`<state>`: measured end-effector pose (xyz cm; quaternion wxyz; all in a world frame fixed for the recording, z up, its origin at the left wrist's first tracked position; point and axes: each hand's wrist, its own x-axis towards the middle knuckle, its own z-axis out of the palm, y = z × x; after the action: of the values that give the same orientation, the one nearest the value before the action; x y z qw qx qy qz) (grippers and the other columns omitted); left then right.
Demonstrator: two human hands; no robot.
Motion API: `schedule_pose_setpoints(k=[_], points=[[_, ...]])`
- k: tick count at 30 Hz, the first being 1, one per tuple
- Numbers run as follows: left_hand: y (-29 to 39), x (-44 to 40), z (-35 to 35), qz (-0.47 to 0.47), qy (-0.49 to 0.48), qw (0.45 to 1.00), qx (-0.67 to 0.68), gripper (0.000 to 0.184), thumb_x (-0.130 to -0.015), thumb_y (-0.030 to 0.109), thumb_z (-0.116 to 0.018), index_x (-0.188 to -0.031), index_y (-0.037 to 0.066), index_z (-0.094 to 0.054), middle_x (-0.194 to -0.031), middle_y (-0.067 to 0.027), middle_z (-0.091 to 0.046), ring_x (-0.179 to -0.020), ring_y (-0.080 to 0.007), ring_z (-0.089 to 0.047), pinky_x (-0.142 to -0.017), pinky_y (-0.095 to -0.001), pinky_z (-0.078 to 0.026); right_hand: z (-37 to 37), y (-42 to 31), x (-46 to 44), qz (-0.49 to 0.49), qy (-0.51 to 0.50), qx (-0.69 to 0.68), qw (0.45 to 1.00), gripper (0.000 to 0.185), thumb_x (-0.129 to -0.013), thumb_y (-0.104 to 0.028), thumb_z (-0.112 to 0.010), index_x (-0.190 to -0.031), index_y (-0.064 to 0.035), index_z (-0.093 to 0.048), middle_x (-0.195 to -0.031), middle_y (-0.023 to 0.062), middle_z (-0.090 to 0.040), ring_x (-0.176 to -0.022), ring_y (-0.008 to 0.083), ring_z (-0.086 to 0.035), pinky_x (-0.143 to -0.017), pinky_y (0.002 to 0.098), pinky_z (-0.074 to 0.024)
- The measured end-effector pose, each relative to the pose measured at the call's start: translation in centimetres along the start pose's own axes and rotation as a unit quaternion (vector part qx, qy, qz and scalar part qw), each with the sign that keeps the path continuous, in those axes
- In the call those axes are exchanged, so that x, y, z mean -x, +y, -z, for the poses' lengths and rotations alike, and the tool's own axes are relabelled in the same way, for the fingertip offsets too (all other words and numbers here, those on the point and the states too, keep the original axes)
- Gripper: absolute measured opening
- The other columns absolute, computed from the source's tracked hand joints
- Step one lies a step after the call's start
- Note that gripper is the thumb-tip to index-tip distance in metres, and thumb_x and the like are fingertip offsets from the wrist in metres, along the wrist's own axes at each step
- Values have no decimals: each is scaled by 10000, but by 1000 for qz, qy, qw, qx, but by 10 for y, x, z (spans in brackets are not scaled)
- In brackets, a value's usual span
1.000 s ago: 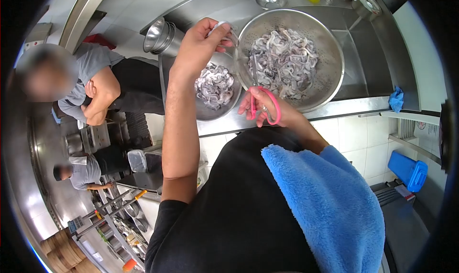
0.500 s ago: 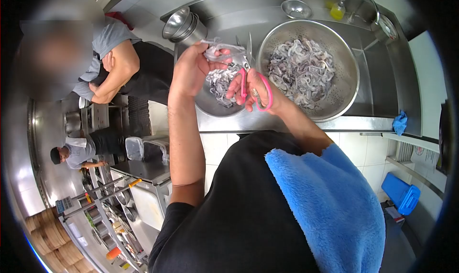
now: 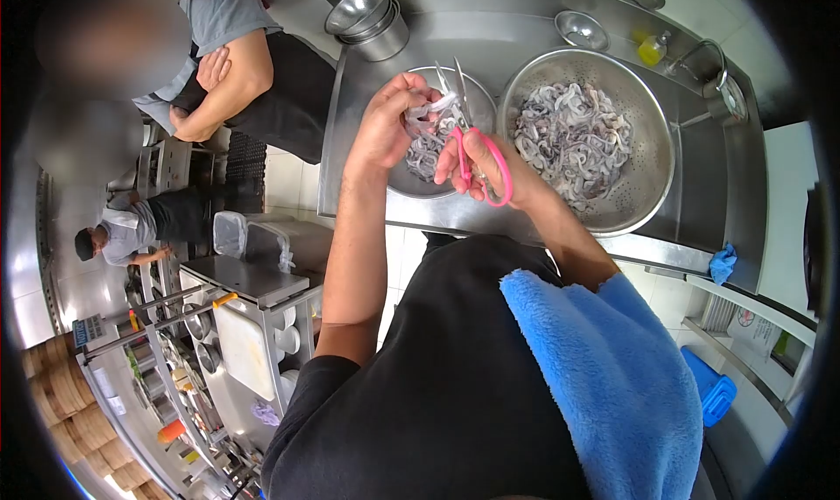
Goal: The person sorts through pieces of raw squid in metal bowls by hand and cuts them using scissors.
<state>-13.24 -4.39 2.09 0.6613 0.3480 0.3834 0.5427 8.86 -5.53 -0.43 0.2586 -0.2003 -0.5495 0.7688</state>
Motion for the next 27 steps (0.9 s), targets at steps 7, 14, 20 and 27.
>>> schedule_pose_setpoints(k=[7,14,20,27], points=[[-3,9,11,32,-53,996,-58,434,-976,166,-632,-1375,2,-581,-1081,-28,-645,-725,-67,-462,-624,-218,-373,-2,-4,-4,-42,-27,10,999,830,-1028,-759,-271,-991,-25,-656,-899,108,-703,-609,101,-571,-485,232,-428],[3,18,14,80,-148,980,-107,370,-1018,182,-642,-1373,83,-634,-898,83,-576,-702,-41,-439,-601,-200,-332,2,6,-9,-61,-83,-73,992,858,-1019,-778,-232,-973,-27,-643,-875,125,-701,-616,110,-576,-465,225,-407],[-10,21,20,92,-95,982,-138,294,-1093,305,-559,-1180,45,-666,-926,57,-605,-697,-41,-453,-585,-200,-358,7,10,-13,-116,-85,-163,976,868,-1007,-797,-251,-939,-34,-661,-822,133,-694,-567,121,-560,-417,212,-368],[-13,26,14,118,-72,949,-285,279,-1111,350,-530,-1052,110,-659,-852,91,-558,-729,-38,-451,-612,-221,-377,4,14,-18,-168,-21,-144,975,847,-996,-811,-279,-858,-62,-649,-755,116,-665,-521,131,-525,-415,229,-338]])
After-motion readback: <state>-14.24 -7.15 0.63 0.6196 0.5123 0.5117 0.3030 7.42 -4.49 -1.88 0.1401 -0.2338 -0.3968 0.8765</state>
